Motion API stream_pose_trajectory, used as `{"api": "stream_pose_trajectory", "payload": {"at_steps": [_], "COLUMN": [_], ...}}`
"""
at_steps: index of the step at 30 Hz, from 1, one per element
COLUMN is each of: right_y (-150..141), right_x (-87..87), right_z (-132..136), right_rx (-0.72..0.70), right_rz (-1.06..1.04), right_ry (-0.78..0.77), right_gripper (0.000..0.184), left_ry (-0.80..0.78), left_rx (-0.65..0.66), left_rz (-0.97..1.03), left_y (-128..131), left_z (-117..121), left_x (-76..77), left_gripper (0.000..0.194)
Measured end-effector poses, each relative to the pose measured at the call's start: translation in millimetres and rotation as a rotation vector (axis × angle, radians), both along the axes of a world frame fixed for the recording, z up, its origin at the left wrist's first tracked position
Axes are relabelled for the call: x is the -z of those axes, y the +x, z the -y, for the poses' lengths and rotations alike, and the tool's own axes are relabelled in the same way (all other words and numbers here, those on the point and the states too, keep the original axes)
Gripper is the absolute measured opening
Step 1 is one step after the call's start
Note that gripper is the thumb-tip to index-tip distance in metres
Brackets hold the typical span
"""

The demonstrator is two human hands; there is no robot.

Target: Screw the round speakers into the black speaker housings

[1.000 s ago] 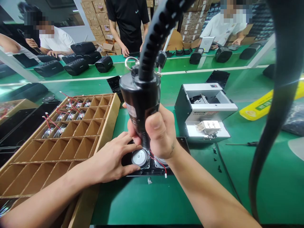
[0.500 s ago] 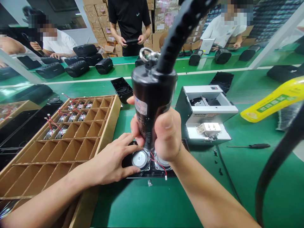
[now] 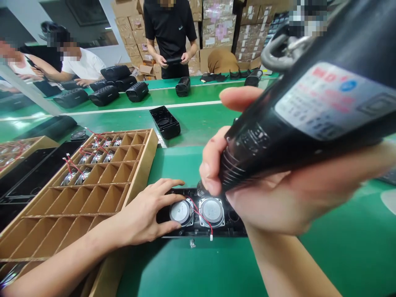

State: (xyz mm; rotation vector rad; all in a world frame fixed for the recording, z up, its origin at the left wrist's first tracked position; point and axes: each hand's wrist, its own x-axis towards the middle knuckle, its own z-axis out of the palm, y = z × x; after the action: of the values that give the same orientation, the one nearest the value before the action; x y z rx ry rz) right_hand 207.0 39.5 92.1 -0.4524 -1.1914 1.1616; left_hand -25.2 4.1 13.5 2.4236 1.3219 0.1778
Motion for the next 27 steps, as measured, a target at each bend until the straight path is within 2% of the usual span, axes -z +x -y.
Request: {"api": "stream_pose_trajectory", "payload": {"at_steps": [5,8,10,14,17,20,23,27], "right_y": [8,16,21,29,34,40,45,49], "right_x": [10.9,20.7,27.2,36.3,38.5,37.4,34.5,33.3], "right_z": [-3,-4,-4,-4,-4,-4,-3,-2], "right_rx": [0.025,0.004,-0.01,0.032,0.06,0.056,0.042,0.013], "right_rz": [-0.066,-0.089,-0.119,-0.18,-0.198,-0.259,-0.277,-0.286], "right_ry": [0.018,0.039,0.044,0.034,0.03,0.028,0.019,0.044], "right_gripper": [0.027,0.035,0.038,0.043,0.047,0.053,0.054,0.055], "left_ry": [0.016,0.11,0.187,0.193,0.18,0.16,0.145,0.141], "left_rx": [0.002,-0.013,0.009,0.189,0.23,0.267,0.308,0.358], "left_rz": [-0.01,0.047,0.022,-0.239,-0.382,-0.478,-0.574,-0.674], "left_y": [-6,-7,1,37,59,68,73,86], "left_z": [2,-1,-7,-21,-29,-36,-43,-47], "left_x": [-2.6,-12.1,-20.3,-27.9,-26.0,-29.1,-38.8,-44.1], "left_gripper": [0.052,0.037,0.025,0.02,0.022,0.009,0.019,0.013]}}
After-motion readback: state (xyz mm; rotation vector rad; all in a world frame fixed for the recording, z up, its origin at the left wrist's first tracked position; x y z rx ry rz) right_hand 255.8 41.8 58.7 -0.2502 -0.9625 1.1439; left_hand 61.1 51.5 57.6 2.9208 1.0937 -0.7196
